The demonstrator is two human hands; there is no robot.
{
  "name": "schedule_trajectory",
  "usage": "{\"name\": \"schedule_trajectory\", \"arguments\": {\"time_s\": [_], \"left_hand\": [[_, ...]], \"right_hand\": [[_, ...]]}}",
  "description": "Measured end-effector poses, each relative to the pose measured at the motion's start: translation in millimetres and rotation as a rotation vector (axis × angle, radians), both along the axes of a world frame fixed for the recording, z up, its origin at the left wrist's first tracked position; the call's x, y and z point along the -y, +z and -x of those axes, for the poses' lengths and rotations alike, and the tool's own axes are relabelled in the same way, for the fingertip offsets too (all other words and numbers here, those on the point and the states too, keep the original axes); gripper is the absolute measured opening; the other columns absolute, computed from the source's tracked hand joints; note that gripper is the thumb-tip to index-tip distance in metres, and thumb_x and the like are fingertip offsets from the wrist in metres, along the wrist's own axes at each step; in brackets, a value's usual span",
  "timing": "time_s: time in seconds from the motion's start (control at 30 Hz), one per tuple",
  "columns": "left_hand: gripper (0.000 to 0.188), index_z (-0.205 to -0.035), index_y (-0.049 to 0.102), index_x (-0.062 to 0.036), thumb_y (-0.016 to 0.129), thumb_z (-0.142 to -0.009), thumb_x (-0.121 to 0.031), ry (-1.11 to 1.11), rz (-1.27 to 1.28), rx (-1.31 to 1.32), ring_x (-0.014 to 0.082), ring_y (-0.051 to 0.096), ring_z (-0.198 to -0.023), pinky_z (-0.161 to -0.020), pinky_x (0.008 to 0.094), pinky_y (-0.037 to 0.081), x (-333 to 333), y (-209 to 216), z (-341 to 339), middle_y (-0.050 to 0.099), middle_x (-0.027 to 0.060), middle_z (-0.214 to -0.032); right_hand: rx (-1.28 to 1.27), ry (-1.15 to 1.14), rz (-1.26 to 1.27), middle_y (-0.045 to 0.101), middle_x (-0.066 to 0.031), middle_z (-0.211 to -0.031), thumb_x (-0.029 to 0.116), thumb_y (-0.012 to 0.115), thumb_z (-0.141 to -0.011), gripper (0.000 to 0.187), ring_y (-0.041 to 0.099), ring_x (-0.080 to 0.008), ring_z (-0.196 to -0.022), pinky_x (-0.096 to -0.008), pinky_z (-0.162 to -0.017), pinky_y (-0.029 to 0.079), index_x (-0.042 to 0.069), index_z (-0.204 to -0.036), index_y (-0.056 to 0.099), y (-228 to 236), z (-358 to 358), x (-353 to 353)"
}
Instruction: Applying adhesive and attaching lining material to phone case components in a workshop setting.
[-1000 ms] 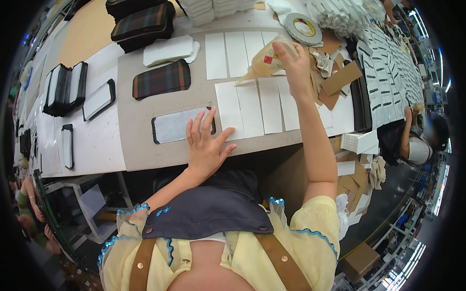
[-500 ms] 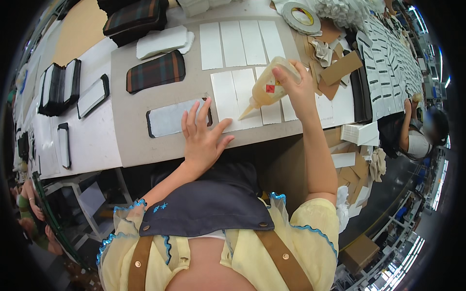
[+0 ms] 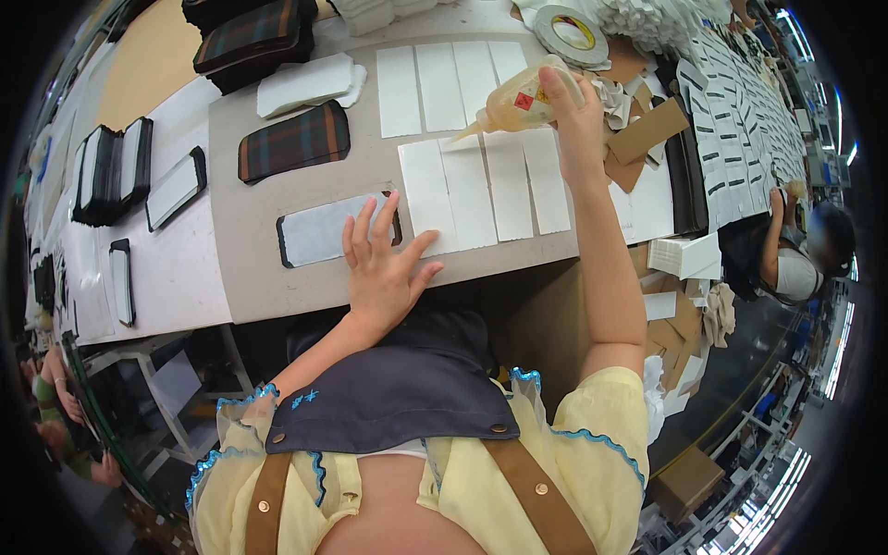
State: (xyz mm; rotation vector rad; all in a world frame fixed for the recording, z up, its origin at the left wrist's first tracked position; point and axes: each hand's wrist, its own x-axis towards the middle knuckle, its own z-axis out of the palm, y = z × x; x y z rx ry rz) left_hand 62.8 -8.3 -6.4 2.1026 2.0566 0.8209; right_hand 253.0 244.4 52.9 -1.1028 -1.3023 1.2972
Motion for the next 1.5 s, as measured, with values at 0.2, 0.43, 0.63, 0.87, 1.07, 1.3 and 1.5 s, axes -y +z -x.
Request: {"name": "schedule_trajectory", "arguments": {"time_s": [0.2,0.43,0.63,0.87,1.07,1.3,1.5], "left_hand": [[0.035,-0.118,0.073,-0.0268,0.075,-0.089,-0.045,0.002,0.000,0.000,0.0410,0.022,-0.151,-0.124,0.0576,0.014,0,0,0,0.032,0.0162,-0.163],[0.034,-0.117,0.073,-0.0270,0.075,-0.089,-0.045,0.002,0.002,0.002,0.0407,0.022,-0.151,-0.123,0.0577,0.015,0,1,-1,0.032,0.0158,-0.163],[0.034,-0.117,0.073,-0.0273,0.076,-0.087,-0.044,0.002,-0.005,-0.011,0.0410,0.022,-0.151,-0.122,0.0581,0.017,0,-1,-1,0.032,0.0160,-0.163],[0.035,-0.118,0.073,-0.0273,0.077,-0.087,-0.044,0.007,-0.008,-0.018,0.0409,0.022,-0.151,-0.122,0.0582,0.018,0,0,-2,0.034,0.0160,-0.162],[0.037,-0.119,0.073,-0.0271,0.078,-0.086,-0.043,0.010,0.010,-0.014,0.0414,0.022,-0.151,-0.122,0.0594,0.016,0,-1,0,0.033,0.0162,-0.162],[0.045,-0.128,0.070,-0.0263,0.078,-0.086,-0.042,-0.059,0.025,0.088,0.0430,0.016,-0.153,-0.123,0.0615,0.010,-16,8,-14,0.028,0.0174,-0.165],[0.038,-0.124,0.073,-0.0257,0.074,-0.091,-0.045,-0.114,0.018,0.056,0.0434,0.011,-0.155,-0.123,0.0616,0.009,-23,1,-20,0.023,0.0182,-0.168]], "right_hand": [[0.134,-0.007,-0.042,0.067,-0.0056,-0.105,0.052,0.080,-0.089,0.064,0.064,-0.0117,-0.097,-0.0264,-0.085,0.052,0.000,-0.120,0.062,-3,11,-8],[0.241,0.045,-0.044,0.069,-0.0074,-0.104,0.056,0.079,-0.089,0.068,0.065,-0.0132,-0.096,-0.0264,-0.086,0.051,-0.002,-0.121,0.063,-6,0,4],[0.304,0.080,-0.037,0.069,-0.0045,-0.100,0.055,0.078,-0.090,0.064,0.064,-0.0112,-0.093,-0.0265,-0.084,0.051,0.000,-0.117,0.064,0,-15,33],[0.309,0.097,-0.013,0.068,-0.0032,-0.099,0.053,0.078,-0.091,0.060,0.063,-0.0101,-0.092,-0.0265,-0.083,0.051,0.001,-0.118,0.064,3,-32,70],[0.251,0.225,0.063,0.068,-0.0024,-0.102,0.045,0.075,-0.095,0.051,0.064,-0.0090,-0.095,-0.0256,-0.083,0.051,0.002,-0.120,0.064,4,-49,69],[-0.008,0.005,-0.023,0.067,-0.0069,-0.117,0.043,0.063,-0.104,0.053,0.067,-0.0137,-0.107,-0.0283,-0.093,0.054,-0.001,-0.133,0.058,1,-61,-2],[0.058,-0.045,-0.021,0.066,-0.0073,-0.110,0.052,0.079,-0.089,0.065,0.067,-0.0139,-0.099,-0.0304,-0.089,0.055,0.000,-0.122,0.061,-3,-33,-25]]}}
